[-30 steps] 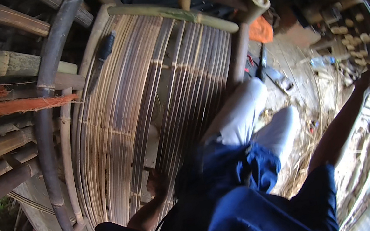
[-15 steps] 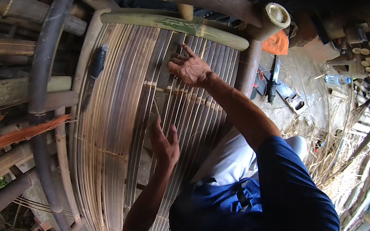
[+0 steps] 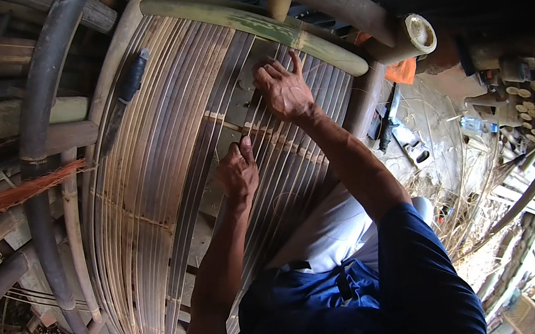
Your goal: The person weaves thin bamboo strips into a large, curved frame using a traditional hand technique. They repeatedly pass a strip over and under the existing vertical strands, securing the weave by hand to gradually build up the structure.
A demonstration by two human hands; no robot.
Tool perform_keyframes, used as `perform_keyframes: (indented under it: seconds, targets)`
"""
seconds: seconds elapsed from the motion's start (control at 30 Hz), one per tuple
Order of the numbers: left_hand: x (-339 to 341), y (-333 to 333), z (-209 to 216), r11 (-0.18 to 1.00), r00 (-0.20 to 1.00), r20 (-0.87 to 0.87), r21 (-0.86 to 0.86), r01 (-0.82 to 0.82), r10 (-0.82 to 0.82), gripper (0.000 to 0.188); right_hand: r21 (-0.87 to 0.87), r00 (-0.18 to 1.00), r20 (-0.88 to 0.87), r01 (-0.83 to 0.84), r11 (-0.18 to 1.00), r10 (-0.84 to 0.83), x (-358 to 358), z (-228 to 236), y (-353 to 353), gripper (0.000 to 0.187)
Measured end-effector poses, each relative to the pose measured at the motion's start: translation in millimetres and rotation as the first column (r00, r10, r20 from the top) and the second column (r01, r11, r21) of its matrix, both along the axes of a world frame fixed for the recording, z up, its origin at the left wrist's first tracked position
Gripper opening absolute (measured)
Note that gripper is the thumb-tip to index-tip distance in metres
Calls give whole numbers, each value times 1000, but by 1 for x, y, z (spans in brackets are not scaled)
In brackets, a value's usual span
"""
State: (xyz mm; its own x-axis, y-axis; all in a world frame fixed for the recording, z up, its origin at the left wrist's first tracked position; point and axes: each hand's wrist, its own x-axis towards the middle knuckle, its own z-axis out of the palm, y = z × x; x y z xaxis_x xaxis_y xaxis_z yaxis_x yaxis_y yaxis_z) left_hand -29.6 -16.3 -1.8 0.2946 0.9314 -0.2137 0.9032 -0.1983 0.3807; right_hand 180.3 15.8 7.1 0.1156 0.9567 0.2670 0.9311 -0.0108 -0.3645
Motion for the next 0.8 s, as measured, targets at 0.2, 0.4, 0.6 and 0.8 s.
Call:
perform_keyframes:
  seconds: [0.2,0.4,0.6,0.8]
  targets:
    - [-10,1,-4,999,999,14,-12,35,-34,57,-187,1000,-7,21,982,-22,-7,4,12,19]
    - [-12,4,-5,995,989,148,-94,27,-13,54,-186,1000,-6,-23,982,22,-4,5,11,18]
    - [-13,9,-8,986,972,235,-166,19,20,52,-54,717,-517,518,854,-468,-7,24,21,15]
    - [-14,27,-33,968,947,307,-249,-16,95,40,-691,946,228,-11,722,232,-65,45,14,21]
